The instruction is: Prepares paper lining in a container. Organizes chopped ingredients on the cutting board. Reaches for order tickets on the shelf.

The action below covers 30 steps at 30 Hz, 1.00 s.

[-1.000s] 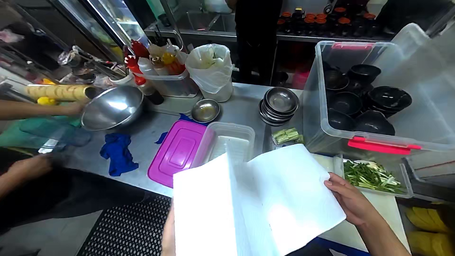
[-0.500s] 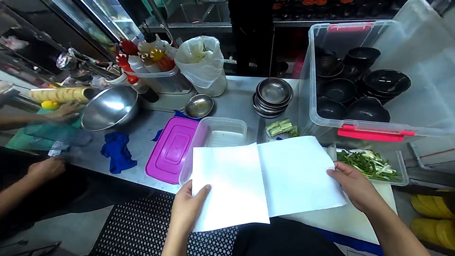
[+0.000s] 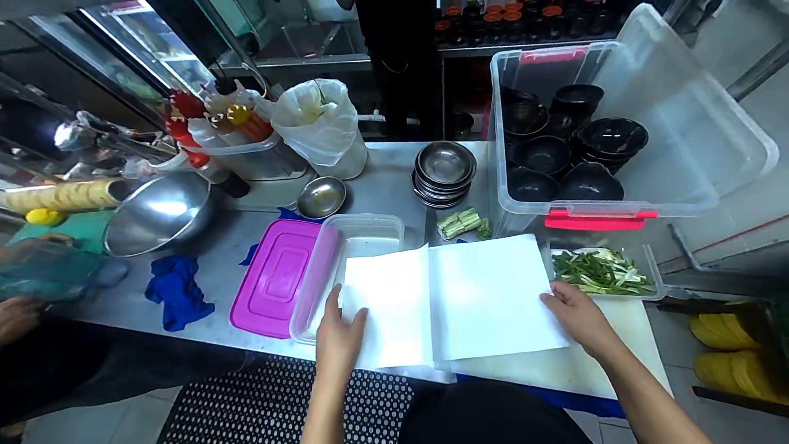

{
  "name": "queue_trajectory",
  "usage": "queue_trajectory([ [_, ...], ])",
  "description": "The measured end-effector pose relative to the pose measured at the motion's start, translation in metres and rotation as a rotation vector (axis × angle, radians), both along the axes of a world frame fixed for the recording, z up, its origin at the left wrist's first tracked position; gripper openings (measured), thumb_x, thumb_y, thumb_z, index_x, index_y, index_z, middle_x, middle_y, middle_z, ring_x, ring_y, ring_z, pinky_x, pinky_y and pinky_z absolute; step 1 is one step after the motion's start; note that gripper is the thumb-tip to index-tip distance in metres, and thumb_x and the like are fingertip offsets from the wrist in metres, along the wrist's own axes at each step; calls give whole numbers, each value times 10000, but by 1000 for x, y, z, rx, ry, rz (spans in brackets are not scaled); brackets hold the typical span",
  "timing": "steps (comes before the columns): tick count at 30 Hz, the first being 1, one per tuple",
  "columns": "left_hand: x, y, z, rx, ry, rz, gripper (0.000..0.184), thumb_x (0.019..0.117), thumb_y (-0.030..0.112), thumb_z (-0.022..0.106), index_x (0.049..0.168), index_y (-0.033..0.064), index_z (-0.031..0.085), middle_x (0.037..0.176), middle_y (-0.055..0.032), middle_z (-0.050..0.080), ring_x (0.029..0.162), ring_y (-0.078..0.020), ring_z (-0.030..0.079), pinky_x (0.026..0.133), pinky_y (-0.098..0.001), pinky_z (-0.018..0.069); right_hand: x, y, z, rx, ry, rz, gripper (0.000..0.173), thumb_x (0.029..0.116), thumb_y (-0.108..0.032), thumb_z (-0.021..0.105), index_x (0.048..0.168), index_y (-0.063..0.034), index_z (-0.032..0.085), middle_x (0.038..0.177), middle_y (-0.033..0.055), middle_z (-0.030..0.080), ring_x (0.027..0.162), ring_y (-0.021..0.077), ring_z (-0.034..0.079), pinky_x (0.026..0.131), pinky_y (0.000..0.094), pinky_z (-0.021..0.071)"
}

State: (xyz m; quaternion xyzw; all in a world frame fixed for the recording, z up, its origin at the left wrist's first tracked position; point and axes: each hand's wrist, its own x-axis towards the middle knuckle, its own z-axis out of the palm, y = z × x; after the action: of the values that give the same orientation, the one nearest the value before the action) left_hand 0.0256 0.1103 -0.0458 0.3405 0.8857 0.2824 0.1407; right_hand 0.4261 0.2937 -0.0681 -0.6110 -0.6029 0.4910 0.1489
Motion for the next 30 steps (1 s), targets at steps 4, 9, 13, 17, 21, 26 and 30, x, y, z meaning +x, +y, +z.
queue_trajectory([
  [4,17,8,4,-16,389,-113,598,958,397,625,1454,73,549,1442,-279,526,1347,-539,447,1013,-752,349,-4,-4,-5,-25,3,15,196,1053,-226,553,1124,-89,673,872,81,707,776,186,692,725,419,576],
  [9,66,34,-22,133,122,-503,629,1039,556,391,1509,157,514,1607,-67,424,1540,-313,272,1223,-596,270,-4,-4,-8,0,-10,18,183,1052,-223,553,1078,-85,670,828,79,685,748,190,675,703,424,563],
  [13,75,62,-40,36,353,-623,587,1052,582,302,1551,314,458,1668,-23,321,1559,-336,202,1198,-609,273,-4,-6,-6,16,-6,29,193,1052,-221,543,1098,-87,675,854,75,697,767,180,686,716,410,577],
  [17,75,76,-43,-63,465,-675,544,1052,598,286,1531,411,463,1696,0,254,1571,-343,151,1202,-636,225,0,-7,-5,26,-4,56,219,1050,-248,535,1134,-107,680,884,56,706,793,158,691,736,390,581],
  [21,70,80,-48,-92,529,-690,534,1044,608,295,1501,421,500,1686,-7,281,1565,-357,164,1191,-655,226,3,-8,-7,29,11,50,217,1056,-254,531,1131,-113,677,881,51,702,787,156,687,735,384,578],
  [26,68,84,-45,-107,523,-705,514,1047,577,325,1491,405,517,1661,-27,336,1554,-369,201,1178,-668,244,4,-11,-5,56,13,27,222,1051,-252,546,1138,-99,681,862,49,693,768,152,678,724,382,578],
  [30,69,83,-45,-104,531,-687,532,1040,599,321,1496,401,512,1665,-31,327,1553,-367,201,1178,-666,239,3,-14,3,90,24,5,229,1045,-241,557,1187,-109,677,859,39,697,752,136,678,709,354,579],
])
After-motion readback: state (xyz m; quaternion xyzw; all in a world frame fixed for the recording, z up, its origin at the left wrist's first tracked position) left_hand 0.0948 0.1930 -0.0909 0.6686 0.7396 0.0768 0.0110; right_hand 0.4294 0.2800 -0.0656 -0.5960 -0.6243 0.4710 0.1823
